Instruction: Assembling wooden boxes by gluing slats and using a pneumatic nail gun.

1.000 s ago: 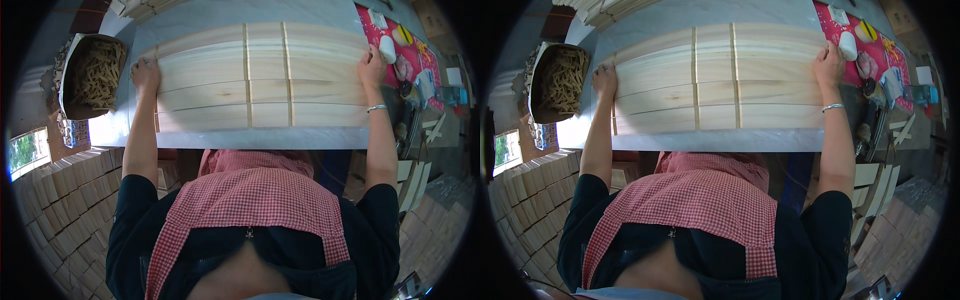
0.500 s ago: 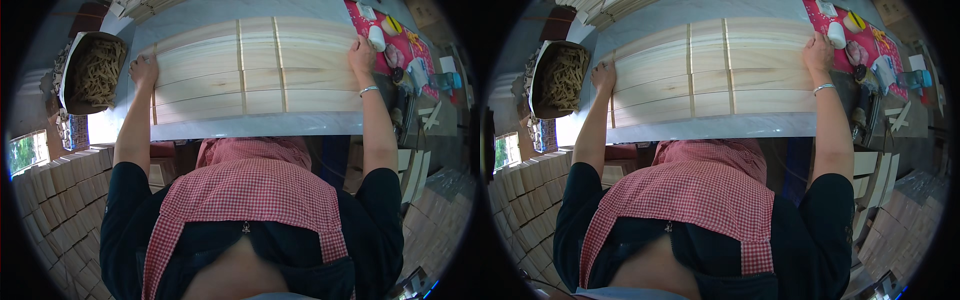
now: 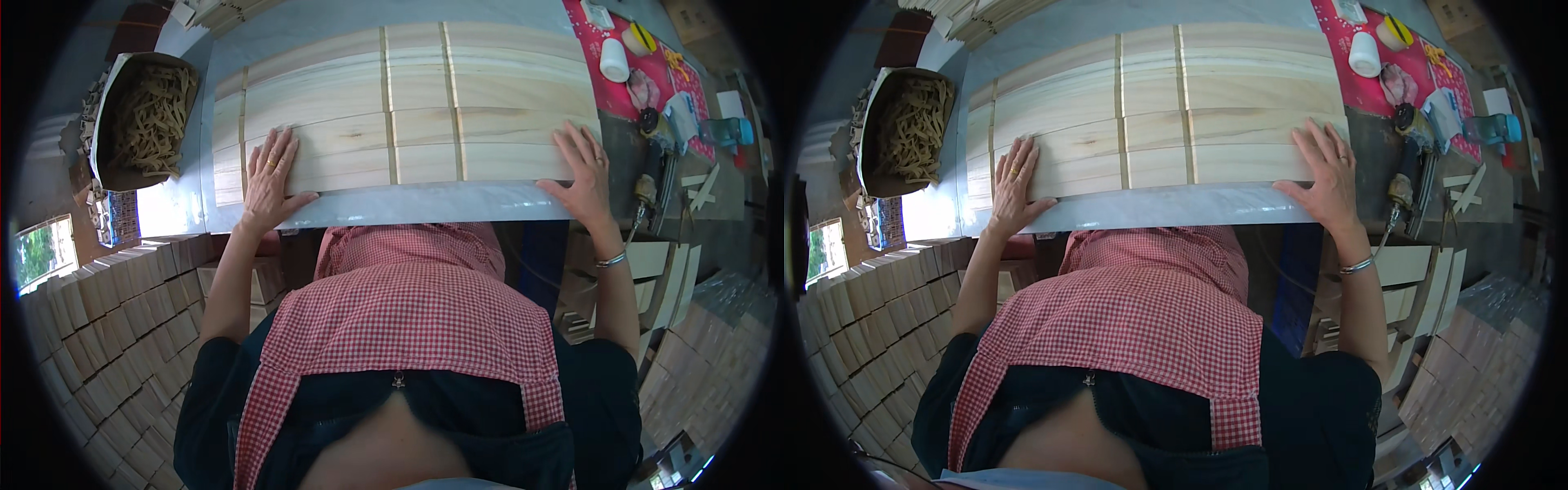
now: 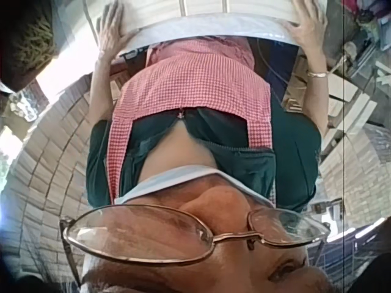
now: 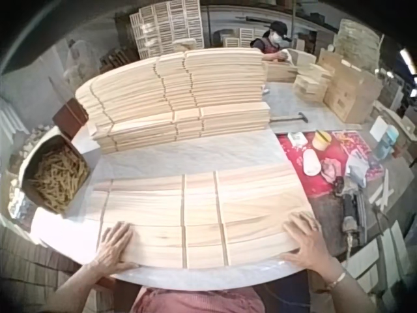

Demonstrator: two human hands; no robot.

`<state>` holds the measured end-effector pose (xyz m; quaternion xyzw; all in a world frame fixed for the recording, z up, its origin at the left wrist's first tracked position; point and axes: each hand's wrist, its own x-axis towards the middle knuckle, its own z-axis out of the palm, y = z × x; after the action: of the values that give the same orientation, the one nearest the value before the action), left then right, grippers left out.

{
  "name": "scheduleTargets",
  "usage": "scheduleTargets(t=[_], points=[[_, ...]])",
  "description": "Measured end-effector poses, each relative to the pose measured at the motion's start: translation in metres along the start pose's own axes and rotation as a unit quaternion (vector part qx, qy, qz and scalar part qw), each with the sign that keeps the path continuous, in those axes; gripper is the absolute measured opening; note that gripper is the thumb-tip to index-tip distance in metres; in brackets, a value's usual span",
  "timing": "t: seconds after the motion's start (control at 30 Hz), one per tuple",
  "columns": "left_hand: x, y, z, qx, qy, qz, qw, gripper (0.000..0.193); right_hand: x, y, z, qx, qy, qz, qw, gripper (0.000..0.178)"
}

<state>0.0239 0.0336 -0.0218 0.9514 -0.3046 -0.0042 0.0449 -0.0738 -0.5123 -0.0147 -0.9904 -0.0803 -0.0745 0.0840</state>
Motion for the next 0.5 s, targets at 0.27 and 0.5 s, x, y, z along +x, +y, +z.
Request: scheduleTargets(t=[0.27,0.5], points=[[0.010,0.001,-0.003,-0.008,0.008,-0.008,1.000,0.102,0.012,-0.002,-0.004,0.046,0.010,0.038,0.998,0.080],[0.032,-0.006,0.000,0.004,0.008,-0.024,1.000,0.100,0.032,0.012,0.005,0.081,0.032,0.036,0.996,0.079]])
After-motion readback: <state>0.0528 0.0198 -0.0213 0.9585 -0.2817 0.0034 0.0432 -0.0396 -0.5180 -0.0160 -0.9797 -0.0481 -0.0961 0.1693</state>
